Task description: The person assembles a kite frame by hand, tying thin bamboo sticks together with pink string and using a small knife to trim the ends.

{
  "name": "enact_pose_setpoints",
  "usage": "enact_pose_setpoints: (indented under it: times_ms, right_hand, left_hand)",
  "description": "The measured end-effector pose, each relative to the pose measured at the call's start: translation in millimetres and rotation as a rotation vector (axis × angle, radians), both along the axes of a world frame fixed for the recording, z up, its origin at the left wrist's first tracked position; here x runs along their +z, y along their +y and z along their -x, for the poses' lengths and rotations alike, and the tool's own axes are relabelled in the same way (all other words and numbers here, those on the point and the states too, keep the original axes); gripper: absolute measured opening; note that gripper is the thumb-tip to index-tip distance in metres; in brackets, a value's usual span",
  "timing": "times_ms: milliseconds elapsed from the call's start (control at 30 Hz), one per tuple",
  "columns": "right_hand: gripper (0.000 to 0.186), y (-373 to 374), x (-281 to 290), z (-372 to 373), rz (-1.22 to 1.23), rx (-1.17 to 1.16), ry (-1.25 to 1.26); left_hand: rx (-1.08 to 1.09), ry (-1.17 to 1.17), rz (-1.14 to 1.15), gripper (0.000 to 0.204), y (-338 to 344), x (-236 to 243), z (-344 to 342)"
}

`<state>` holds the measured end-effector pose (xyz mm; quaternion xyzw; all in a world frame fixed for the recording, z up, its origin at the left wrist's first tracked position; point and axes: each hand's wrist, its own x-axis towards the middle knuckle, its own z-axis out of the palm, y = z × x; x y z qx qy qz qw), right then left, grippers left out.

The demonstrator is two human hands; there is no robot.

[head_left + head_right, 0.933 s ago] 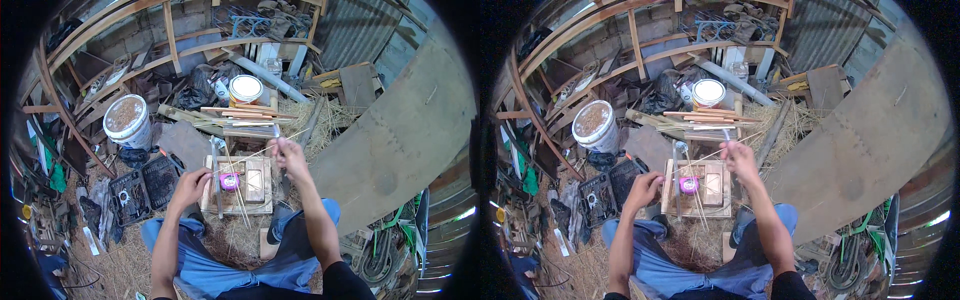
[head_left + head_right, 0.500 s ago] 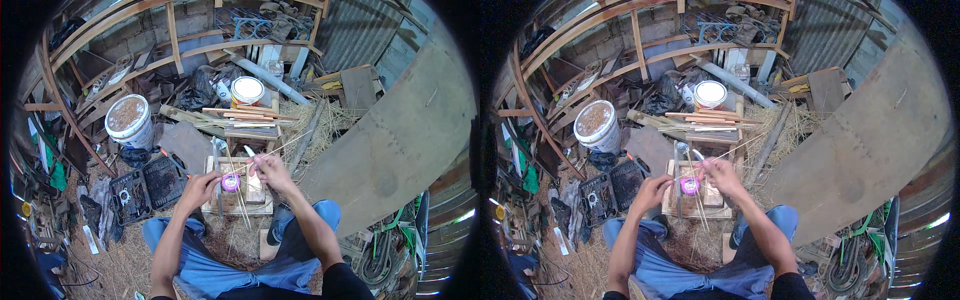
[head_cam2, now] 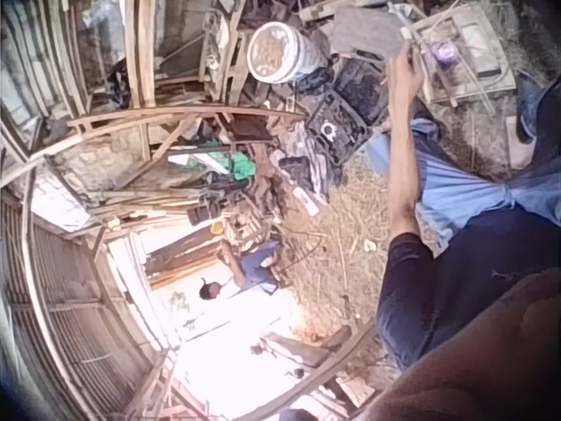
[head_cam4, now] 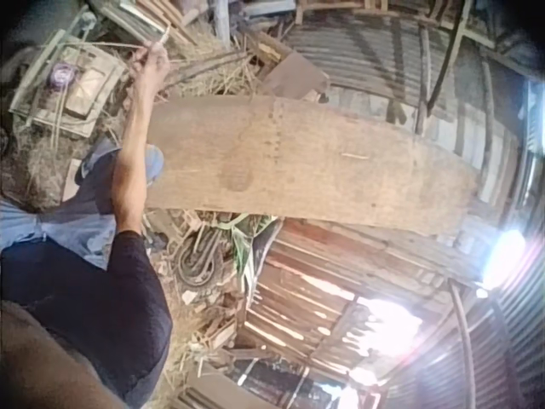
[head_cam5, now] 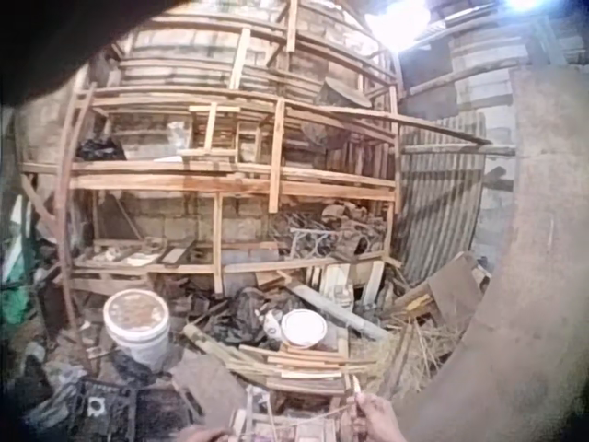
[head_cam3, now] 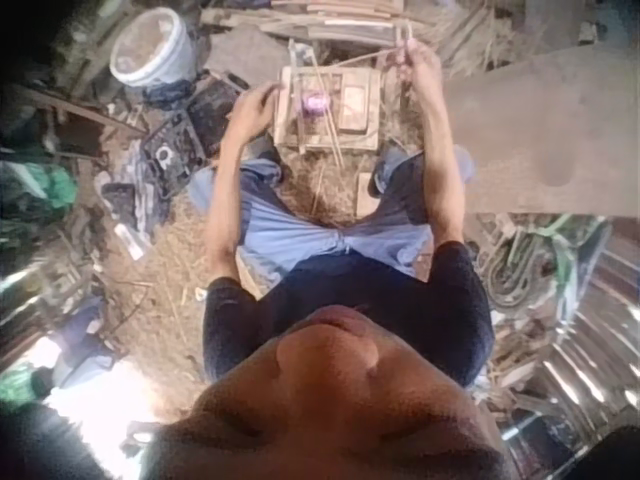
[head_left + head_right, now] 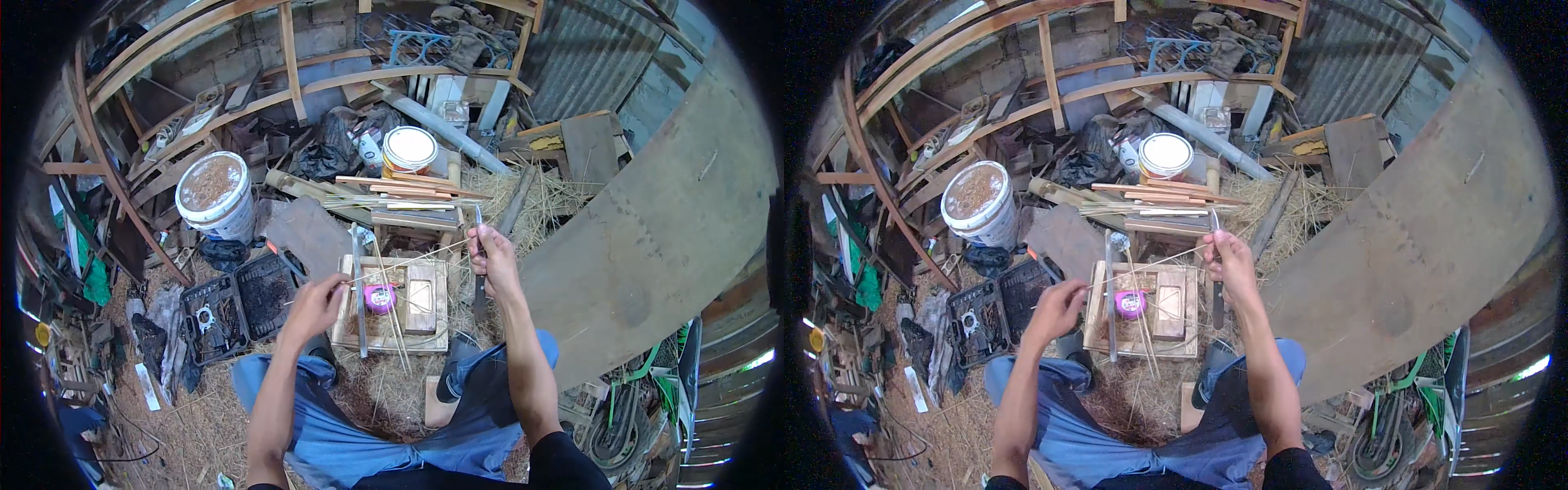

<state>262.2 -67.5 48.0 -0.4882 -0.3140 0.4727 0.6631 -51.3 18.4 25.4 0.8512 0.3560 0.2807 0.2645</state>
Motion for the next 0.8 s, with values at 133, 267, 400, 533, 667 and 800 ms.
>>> enact_pose_setpoints:
  times_ms: [133,267,400,533,667,800]
  right_hand:
    - [0.028,4,-4,21,0.011,-0.010,0.166]
    - [0.037,3,-18,67,0.098,0.384,-0.045]
    - [0.036,6,-29,84,0.068,0.340,-0.033]
    - [0.039,8,-25,82,0.069,0.272,-0.007]
    - [0.040,11,-19,64,0.145,0.133,-0.072]
    - [0.042,10,-14,35,0.124,0.088,0.068]
  left_hand:
    - [-0.089,-0.065,0.051,0.013,-13,3,-24]
    - [-0.086,-0.226,-0.084,0.012,-23,-7,-39]
    - [-0.078,-0.182,-0.208,0.017,-26,-5,-39]
    - [-0.066,-0.101,-0.291,0.024,-21,-2,-34]
    - [-0.023,-0.105,-0.389,0.026,-16,-4,-28]
    - [-0.058,-0.131,-0.355,0.025,-9,-5,-19]
